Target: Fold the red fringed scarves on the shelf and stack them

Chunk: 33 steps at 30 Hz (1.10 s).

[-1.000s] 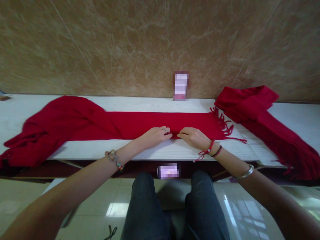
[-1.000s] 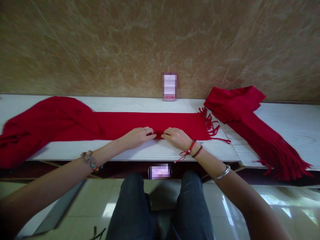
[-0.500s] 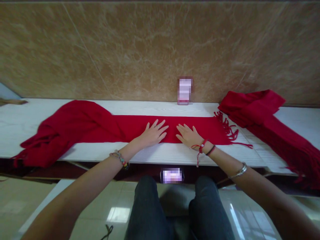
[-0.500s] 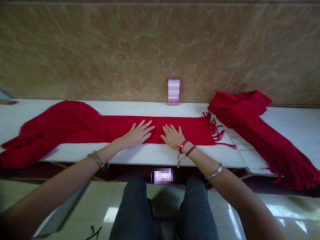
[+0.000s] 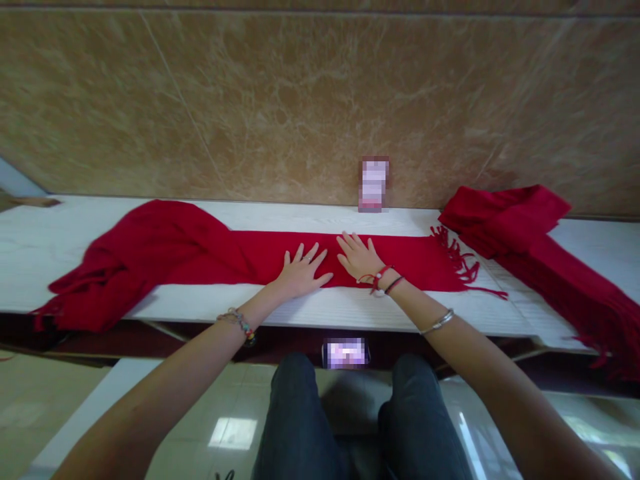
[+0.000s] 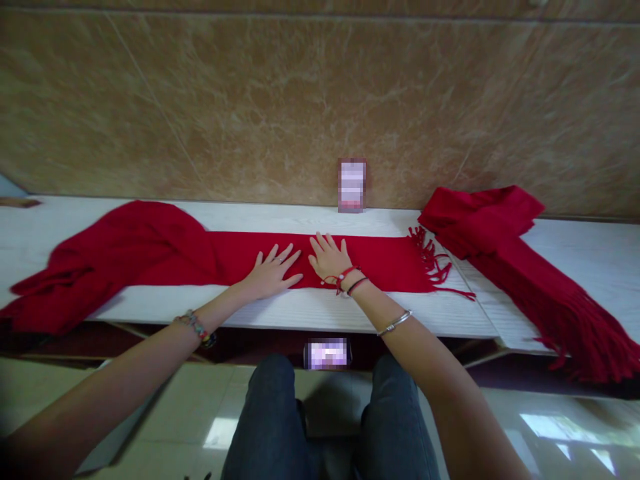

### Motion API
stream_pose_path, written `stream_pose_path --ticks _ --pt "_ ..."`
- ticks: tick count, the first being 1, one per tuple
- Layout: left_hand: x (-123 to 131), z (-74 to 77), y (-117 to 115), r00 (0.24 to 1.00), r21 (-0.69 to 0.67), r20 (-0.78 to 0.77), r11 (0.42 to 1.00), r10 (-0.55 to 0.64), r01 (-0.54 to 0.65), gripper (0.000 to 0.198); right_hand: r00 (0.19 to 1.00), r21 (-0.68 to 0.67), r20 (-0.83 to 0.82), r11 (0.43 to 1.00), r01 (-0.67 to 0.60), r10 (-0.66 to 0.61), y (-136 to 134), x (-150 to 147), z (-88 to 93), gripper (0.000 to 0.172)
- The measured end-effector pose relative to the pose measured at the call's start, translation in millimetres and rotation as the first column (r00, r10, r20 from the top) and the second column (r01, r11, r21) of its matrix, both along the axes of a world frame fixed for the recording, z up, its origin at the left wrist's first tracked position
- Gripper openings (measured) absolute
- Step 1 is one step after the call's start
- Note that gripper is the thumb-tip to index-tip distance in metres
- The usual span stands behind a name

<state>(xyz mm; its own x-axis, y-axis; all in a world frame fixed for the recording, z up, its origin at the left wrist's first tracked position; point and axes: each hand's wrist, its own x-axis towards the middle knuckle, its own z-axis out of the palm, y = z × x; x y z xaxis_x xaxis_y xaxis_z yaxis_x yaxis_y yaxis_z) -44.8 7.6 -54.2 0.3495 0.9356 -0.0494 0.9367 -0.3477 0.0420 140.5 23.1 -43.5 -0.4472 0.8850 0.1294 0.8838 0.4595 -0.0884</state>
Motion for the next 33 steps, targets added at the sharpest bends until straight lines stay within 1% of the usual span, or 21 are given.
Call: stream_pose_path --ticks 2,4,6,9,11,12,14,16,17,19,20,22,23,24,26,28,30,33 --pt "-1.0 -0.5 -1.5 1.0 0.009 0.001 1.0 0.013 -0.013 0.073 1.0 -0.034 0.009 0.999 -0.016 0.016 7.3 1.8 -5.3 0.051" --pt "-1.7 -0.5 -3.0 1.0 0.013 -0.001 1.0 0.011 -0.011 0.073 0.999 -0.047 0.022 0.998 0.038 -0.037 12.8 25.0 -12.5 0.049" --pt "-1.8 -0.2 -3.9 1.0 0.015 -0.006 1.0 0.007 -0.007 0.073 0.987 -0.045 0.062 0.988 0.148 -0.145 17.5 64.9 -19.0 0.05" --pt "-1.1 0.2 -3.9 1.0 0.019 -0.016 1.0 0.013 -0.013 0.071 0.935 0.008 0.115 0.941 0.337 -0.336 21.6 132.0 -21.9 0.048" --pt "-0.6 0.3 -3.3 1.0 0.014 -0.021 1.0 0.016 -0.015 0.07 0.916 0.031 0.121 0.924 0.381 -0.382 21.8 163.0 -18.6 0.045" --pt "-0.3 0.4 -3.0 1.0 0.008 -0.022 1.0 0.015 -0.015 0.07 0.907 0.046 0.118 0.915 0.402 -0.404 21.7 170.8 -16.1 0.045" --pt "0.1 0.8 -2.5 1.0 -0.001 -0.023 1.0 0.018 -0.018 0.071 0.891 0.086 0.102 0.897 0.434 -0.442 21.8 168.9 -11.3 0.046" --pt "0.6 1.7 -2.6 1.0 -0.007 -0.021 1.0 0.018 -0.018 0.071 0.891 0.114 0.082 0.892 0.438 -0.448 22.6 146.6 -8.7 0.051" --pt "1.0 2.4 -3.0 1.0 -0.012 -0.021 1.0 0.017 -0.018 0.071 0.905 0.113 0.076 0.905 0.41 -0.419 22.8 130.5 -8.7 0.052" --pt "1.7 3.8 -4.0 1.0 -0.023 -0.024 1.0 0.019 -0.019 0.07 0.95 0.08 0.071 0.951 0.299 -0.304 21.6 96.2 -10.9 0.053" --pt "2.0 4.5 -4.5 0.999 -0.028 -0.026 0.999 0.022 -0.023 0.07 0.978 0.044 0.066 0.98 0.193 -0.196 19.9 81.4 -12.8 0.053" --pt "2.3 5.4 -5.2 0.999 -0.034 -0.03 0.999 0.026 -0.027 0.07 0.998 -0.027 0.05 0.999 0.037 -0.036 15.0 63.1 -16.8 0.053" --pt "2.2 5.5 -5.4 0.999 -0.032 -0.03 0.999 0.026 -0.027 0.07 0.999 -0.052 0.043 0.999 -0.003 0.005 12.4 61.4 -18.7 0.053" --pt "2.0 5.5 -5.3 0.999 -0.028 -0.029 0.999 0.025 -0.025 0.07 0.999 -0.066 0.041 0.998 -0.008 0.011 10.2 64.8 -20.2 0.053" --pt "1.6 4.9 -4.7 0.999 -0.021 -0.027 0.999 0.024 -0.025 0.07 0.998 -0.066 0.047 0.997 0.045 -0.042 7.9 85.3 -22.1 0.053" --pt "1.7 4.2 -3.8 0.999 -0.024 -0.027 0.999 0.028 -0.028 0.07 0.987 -0.049 0.063 0.987 0.15 -0.147 8.3 117.9 -23.0 0.054" --pt "2.3 3.3 -2.5 0.999 -0.031 -0.03 0.999 0.029 -0.03 0.071 0.962 -0.013 0.082 0.965 0.263 -0.262 10.1 153.3 -23.7 0.055" --pt "0.6 1.5 -0.1 0.999 -0.03 -0.034 0.999 0.019 -0.02 0.07 0.925 0.05 0.096 0.929 0.366 -0.369 11.2 194.8 -24.8 0.053"
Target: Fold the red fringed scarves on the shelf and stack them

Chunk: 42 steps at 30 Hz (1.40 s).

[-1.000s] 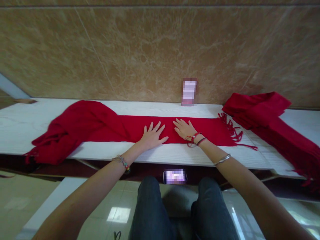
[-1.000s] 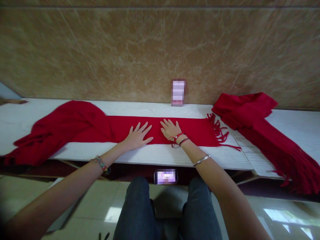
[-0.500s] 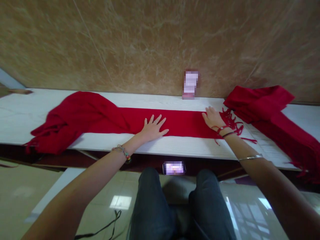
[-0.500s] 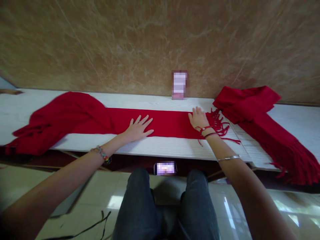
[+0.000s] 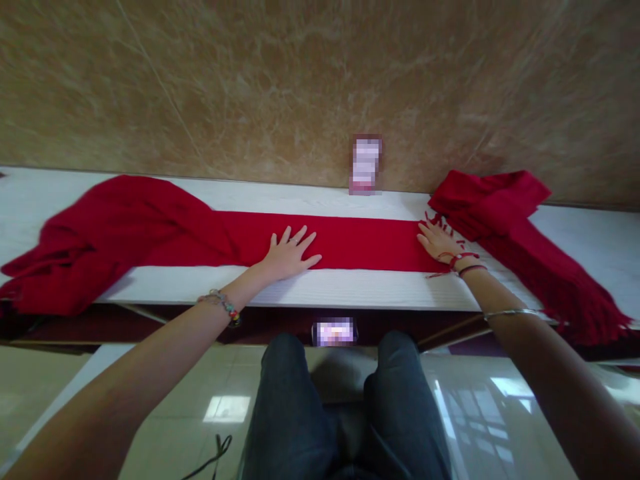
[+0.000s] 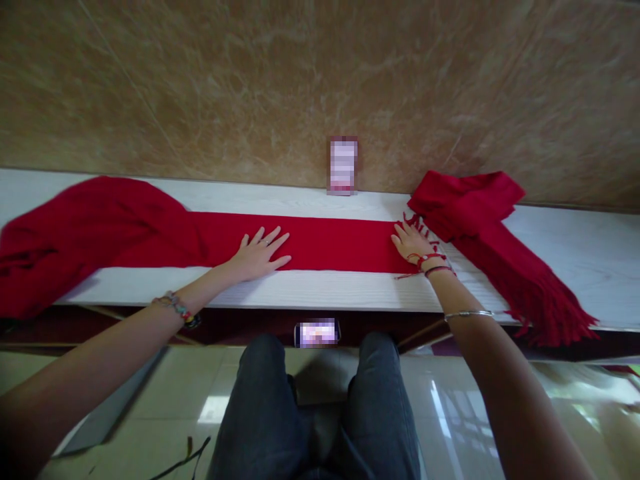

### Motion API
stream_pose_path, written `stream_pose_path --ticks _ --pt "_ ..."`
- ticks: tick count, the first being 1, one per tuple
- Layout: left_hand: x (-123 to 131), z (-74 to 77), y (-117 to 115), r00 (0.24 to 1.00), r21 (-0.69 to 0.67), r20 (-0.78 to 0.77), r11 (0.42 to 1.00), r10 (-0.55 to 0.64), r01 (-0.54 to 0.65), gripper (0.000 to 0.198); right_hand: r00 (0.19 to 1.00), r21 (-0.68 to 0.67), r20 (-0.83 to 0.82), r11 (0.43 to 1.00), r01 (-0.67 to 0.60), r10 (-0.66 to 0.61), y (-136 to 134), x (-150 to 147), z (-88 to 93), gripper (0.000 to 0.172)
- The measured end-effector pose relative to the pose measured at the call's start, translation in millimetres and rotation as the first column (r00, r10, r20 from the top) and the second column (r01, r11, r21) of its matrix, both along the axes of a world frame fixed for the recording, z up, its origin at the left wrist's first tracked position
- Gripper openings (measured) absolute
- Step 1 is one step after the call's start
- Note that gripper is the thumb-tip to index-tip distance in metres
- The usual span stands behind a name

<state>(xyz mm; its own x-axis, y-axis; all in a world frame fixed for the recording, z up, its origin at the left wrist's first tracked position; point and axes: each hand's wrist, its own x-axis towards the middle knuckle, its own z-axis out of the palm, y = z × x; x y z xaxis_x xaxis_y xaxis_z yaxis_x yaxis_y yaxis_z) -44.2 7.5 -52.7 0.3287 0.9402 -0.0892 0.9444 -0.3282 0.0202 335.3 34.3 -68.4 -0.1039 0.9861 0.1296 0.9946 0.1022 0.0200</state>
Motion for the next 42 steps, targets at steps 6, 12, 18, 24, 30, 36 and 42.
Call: stream_pose_path --ticks 6,12,18,24,30,36,42 --pt "-38.4 -3.3 8.5 0.996 -0.003 -0.053 0.998 0.066 -0.066 0.067 0.994 -0.013 0.007 0.994 -0.11 0.11 -8.4 16.6 9.6 0.044" --pt "-71.5 13.5 18.0 0.982 -0.092 -0.176 0.993 0.061 -0.078 0.069 0.911 0.028 -0.045 0.912 -0.409 0.409 -9.5 -10.0 30.4 0.033" --pt "-7.1 29.6 31.9 0.995 0.02 -0.037 0.995 -0.098 0.099 0.061 0.852 -0.069 0.002 0.85 -0.523 0.524 -3.2 -40.0 32.5 0.02" --pt "26.6 6.7 40.6 1.0 0.007 0.003 1.0 -0.026 0.026 0.061 0.869 -0.228 0.127 0.867 -0.443 0.477 -12.1 0.8 41.2 0.018" --pt "19.6 3.2 41.0 0.999 0.017 0.019 0.999 -0.033 0.033 0.062 0.906 -0.237 0.14 0.902 -0.362 0.4 -25.1 43.8 53.6 0.023" --pt "20.3 1.1 41.4 0.999 0.03 0.034 0.999 -0.033 0.032 0.061 0.847 -0.16 0.065 0.843 -0.513 0.528 5.0 -27.5 56.3 0.028" --pt "19.8 -0.2 40.6 0.998 0.037 0.054 0.999 -0.038 0.036 0.061 0.851 -0.218 0.131 0.852 -0.476 0.509 15.2 -29.5 47.1 0.024"
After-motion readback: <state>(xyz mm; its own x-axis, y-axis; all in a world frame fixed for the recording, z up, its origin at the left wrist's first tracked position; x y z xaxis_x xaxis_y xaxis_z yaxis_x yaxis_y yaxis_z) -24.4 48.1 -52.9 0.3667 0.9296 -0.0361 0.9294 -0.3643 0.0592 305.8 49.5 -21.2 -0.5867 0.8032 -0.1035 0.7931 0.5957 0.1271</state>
